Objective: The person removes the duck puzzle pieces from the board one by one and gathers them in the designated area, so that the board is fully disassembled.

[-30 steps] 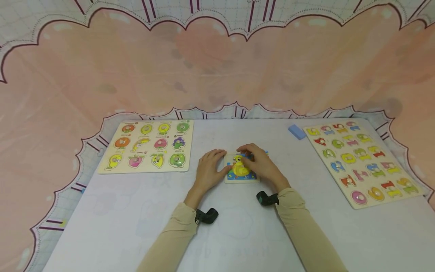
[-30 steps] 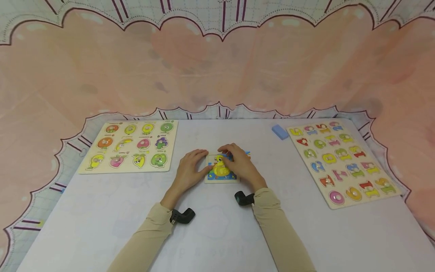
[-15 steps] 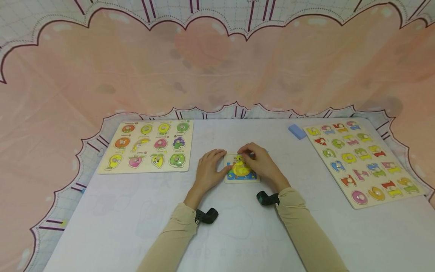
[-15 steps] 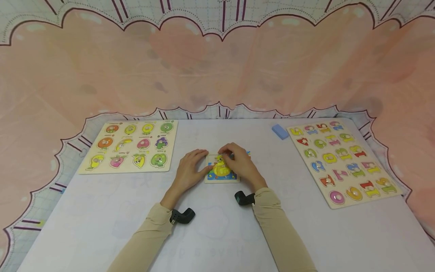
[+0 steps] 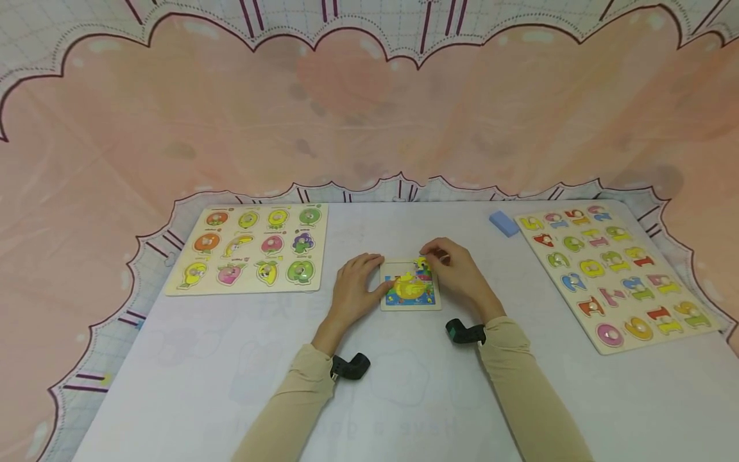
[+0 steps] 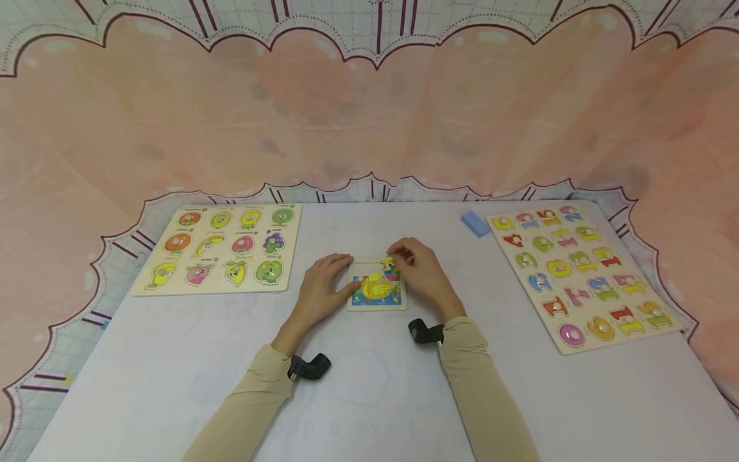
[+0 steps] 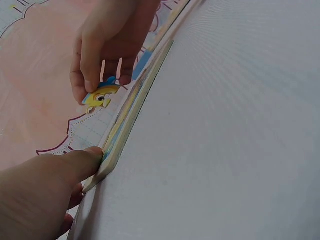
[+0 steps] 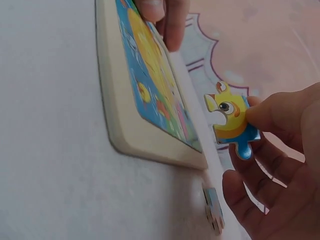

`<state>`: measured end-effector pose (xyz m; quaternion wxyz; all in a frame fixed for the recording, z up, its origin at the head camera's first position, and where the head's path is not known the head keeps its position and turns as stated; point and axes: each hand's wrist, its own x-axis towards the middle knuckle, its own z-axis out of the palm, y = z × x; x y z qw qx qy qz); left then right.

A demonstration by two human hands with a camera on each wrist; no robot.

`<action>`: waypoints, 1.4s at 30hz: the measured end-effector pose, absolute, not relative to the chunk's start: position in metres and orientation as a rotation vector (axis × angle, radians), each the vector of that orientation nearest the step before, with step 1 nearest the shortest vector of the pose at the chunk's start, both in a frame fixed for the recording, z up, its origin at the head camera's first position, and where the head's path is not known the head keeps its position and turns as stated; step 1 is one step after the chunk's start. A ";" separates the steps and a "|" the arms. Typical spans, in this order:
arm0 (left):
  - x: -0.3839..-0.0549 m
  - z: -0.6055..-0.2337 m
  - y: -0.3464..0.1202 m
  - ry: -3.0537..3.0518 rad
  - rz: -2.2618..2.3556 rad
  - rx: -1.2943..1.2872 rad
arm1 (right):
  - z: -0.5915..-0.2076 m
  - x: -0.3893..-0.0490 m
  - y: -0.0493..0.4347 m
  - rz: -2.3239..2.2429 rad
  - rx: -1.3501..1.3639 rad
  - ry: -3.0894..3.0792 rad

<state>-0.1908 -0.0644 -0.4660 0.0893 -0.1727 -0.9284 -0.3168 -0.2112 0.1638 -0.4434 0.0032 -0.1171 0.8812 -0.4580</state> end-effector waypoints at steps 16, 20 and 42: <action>-0.191 -0.466 -0.065 -2.747 -0.949 -0.527 | -0.439 -0.217 0.187 -1.385 -0.272 2.771; -0.190 -0.465 -0.065 -2.750 -0.952 -0.524 | -0.439 -0.217 0.192 -1.365 -0.241 2.767; -0.190 -0.465 -0.064 -2.752 -0.937 -0.527 | -0.443 -0.218 0.222 -1.271 -0.134 2.814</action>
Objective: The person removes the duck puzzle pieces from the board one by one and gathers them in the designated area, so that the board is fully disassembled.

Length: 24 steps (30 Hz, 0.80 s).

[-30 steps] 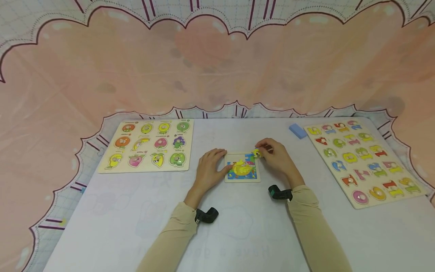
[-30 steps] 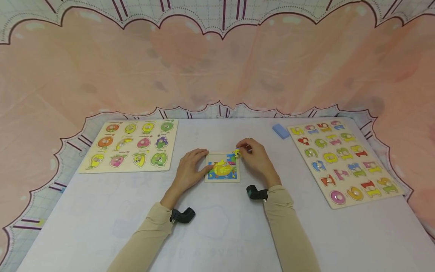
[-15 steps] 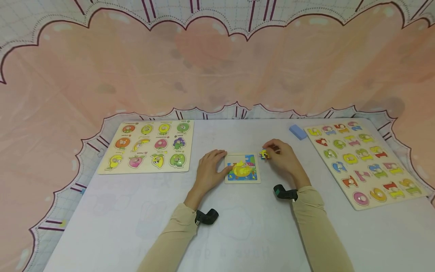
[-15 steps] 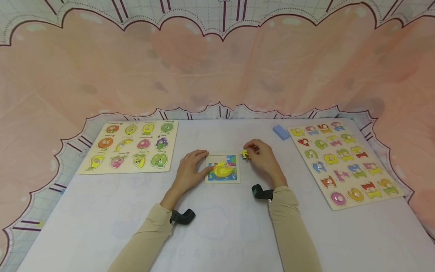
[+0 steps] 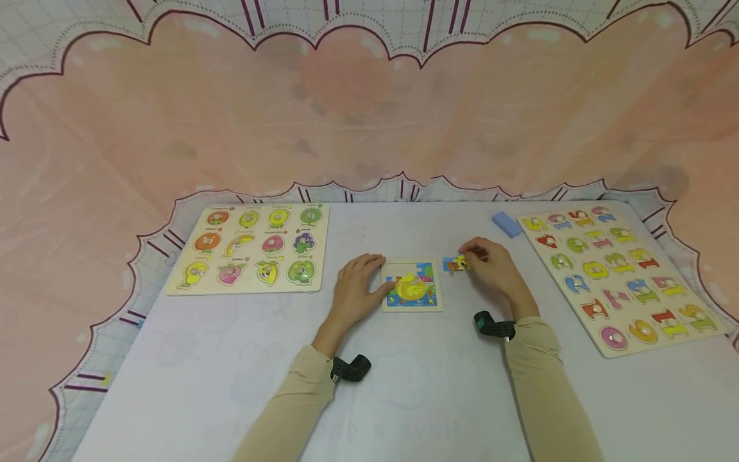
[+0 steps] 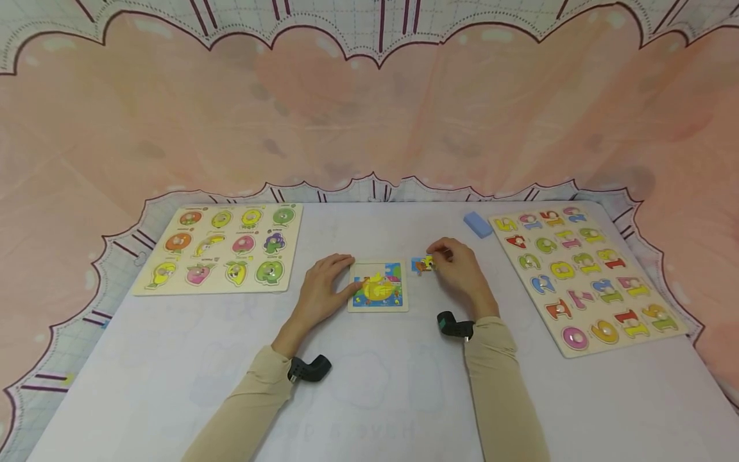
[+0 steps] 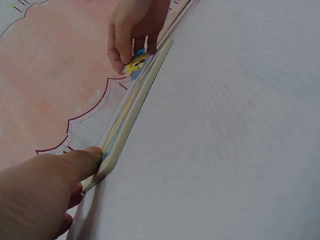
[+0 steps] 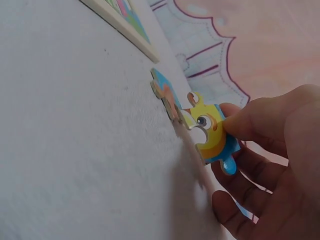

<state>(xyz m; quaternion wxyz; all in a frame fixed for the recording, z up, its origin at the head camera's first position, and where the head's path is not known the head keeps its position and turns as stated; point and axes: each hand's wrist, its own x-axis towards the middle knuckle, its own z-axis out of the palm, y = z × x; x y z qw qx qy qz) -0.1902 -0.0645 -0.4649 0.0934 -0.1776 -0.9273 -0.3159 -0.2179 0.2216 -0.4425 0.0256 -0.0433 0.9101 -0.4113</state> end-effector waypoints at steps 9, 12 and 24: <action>-0.190 -0.465 -0.066 -2.744 -0.966 -0.531 | -0.445 -0.218 0.232 -1.199 -0.121 2.809; -0.191 -0.465 -0.066 -2.738 -0.970 -0.533 | -0.445 -0.218 0.233 -1.174 -0.133 2.824; -0.190 -0.467 -0.066 -2.745 -0.961 -0.525 | -0.448 -0.216 0.230 -1.128 -0.142 2.890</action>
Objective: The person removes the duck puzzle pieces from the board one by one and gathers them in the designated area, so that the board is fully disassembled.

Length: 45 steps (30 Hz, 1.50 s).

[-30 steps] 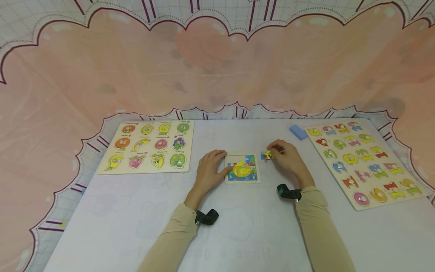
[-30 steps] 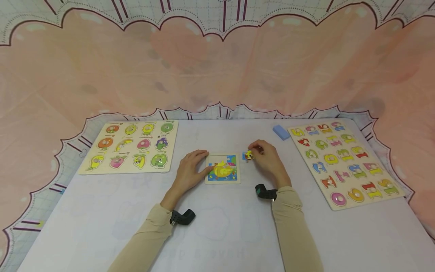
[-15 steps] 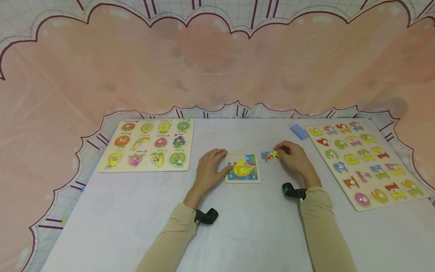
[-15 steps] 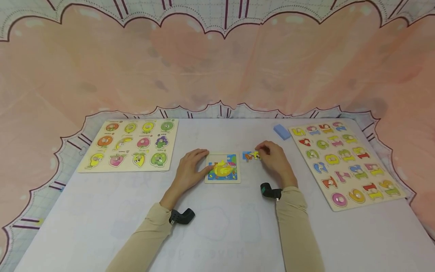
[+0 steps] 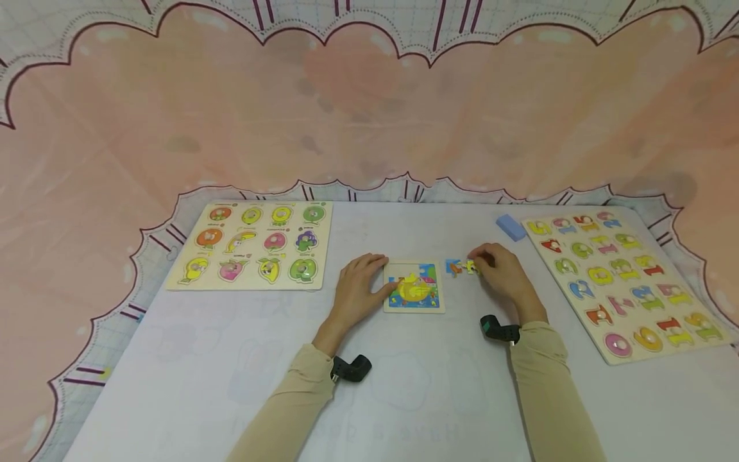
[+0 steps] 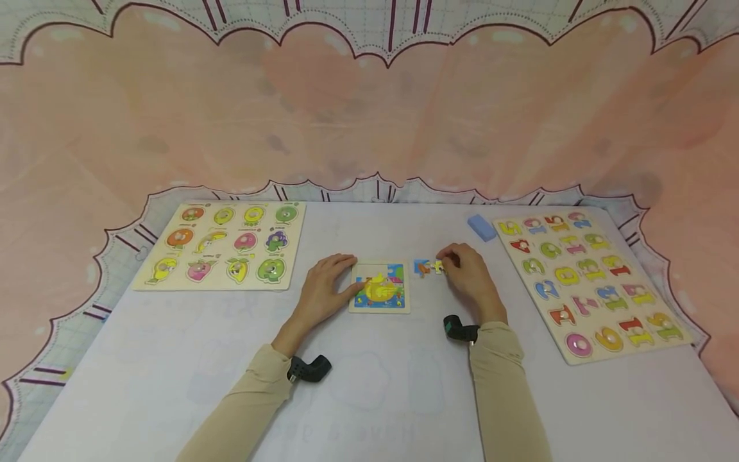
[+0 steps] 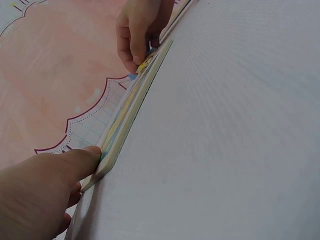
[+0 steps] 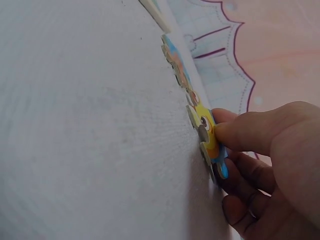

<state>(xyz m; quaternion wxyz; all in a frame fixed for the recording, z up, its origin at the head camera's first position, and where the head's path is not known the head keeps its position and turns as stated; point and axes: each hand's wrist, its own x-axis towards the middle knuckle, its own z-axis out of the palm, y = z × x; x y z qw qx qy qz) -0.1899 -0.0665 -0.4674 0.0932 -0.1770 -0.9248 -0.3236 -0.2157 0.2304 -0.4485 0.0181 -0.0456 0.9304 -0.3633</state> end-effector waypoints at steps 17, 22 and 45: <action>-0.190 -0.468 -0.066 -2.749 -0.941 -0.529 | -0.449 -0.214 0.233 -1.095 -0.179 2.924; -0.189 -0.467 -0.066 -2.738 -0.946 -0.535 | -0.447 -0.214 0.234 -1.120 -0.133 2.894; -0.190 -0.469 -0.067 -2.729 -0.929 -0.548 | -0.441 -0.211 0.199 -1.207 -0.330 2.890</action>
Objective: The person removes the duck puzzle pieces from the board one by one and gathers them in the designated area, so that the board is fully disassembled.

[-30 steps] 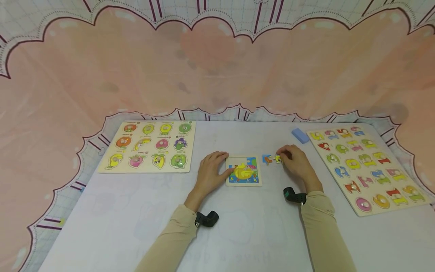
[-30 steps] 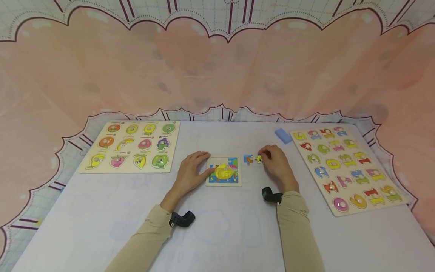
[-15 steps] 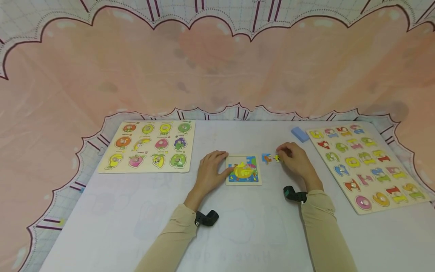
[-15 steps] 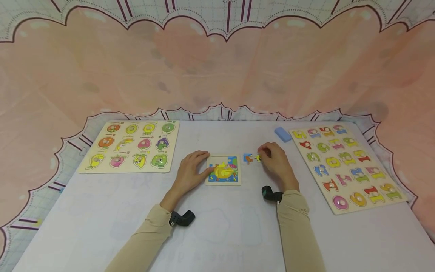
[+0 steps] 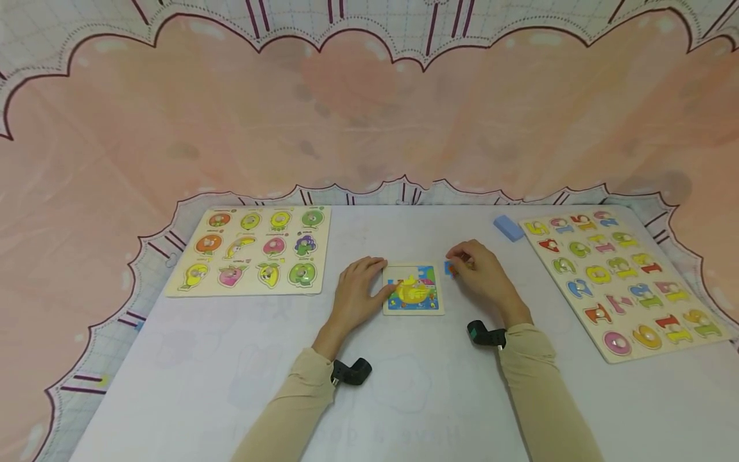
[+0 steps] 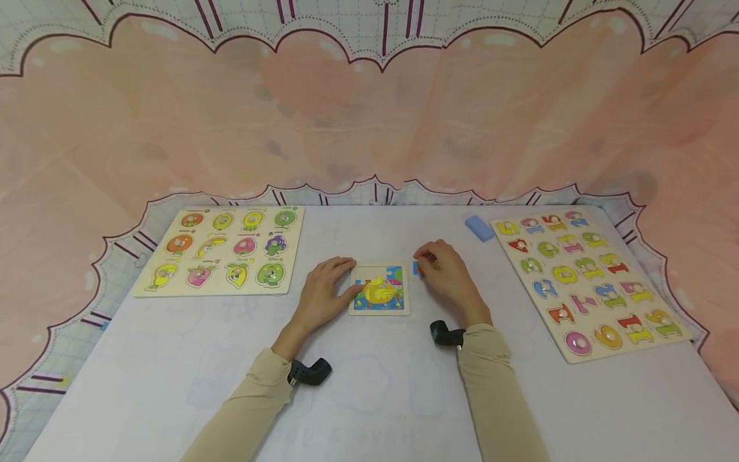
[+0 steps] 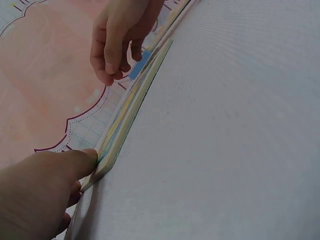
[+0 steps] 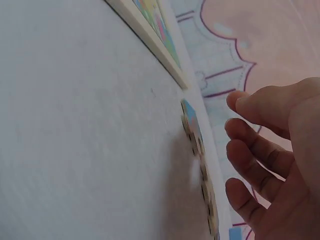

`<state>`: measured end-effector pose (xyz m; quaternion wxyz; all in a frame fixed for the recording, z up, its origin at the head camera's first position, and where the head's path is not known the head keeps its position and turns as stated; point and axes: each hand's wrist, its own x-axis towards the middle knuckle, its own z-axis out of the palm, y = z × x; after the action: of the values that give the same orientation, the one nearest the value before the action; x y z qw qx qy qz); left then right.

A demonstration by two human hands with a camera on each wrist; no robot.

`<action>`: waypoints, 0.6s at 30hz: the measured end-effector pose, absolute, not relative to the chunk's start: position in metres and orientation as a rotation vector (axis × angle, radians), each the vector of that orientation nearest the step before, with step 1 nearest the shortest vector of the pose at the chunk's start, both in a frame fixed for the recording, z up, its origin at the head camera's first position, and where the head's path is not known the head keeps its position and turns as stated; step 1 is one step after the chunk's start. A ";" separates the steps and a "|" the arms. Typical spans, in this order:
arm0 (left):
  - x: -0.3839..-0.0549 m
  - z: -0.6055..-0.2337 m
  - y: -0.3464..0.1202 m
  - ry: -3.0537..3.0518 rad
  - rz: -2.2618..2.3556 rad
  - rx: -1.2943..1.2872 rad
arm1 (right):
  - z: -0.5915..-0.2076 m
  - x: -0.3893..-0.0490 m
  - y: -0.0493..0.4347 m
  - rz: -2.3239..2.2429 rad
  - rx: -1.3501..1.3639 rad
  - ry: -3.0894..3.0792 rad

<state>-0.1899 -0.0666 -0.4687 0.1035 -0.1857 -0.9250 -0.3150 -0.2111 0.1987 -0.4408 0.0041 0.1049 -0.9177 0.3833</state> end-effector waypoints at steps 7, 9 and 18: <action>-0.190 -0.469 -0.066 -2.736 -0.923 -0.544 | -0.437 -0.207 0.181 1.188 0.450 -2.922; -0.190 -0.469 -0.066 -2.740 -0.921 -0.544 | -0.437 -0.205 0.176 1.181 0.490 -2.939; -0.190 -0.467 -0.066 -2.744 -0.925 -0.553 | -0.440 -0.201 0.165 1.081 0.597 -3.014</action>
<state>-0.1896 -0.0663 -0.4669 0.0968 -0.1866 -0.9264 -0.3123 -0.2006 0.1647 -0.4403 -0.0578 0.1828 -0.9238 0.3314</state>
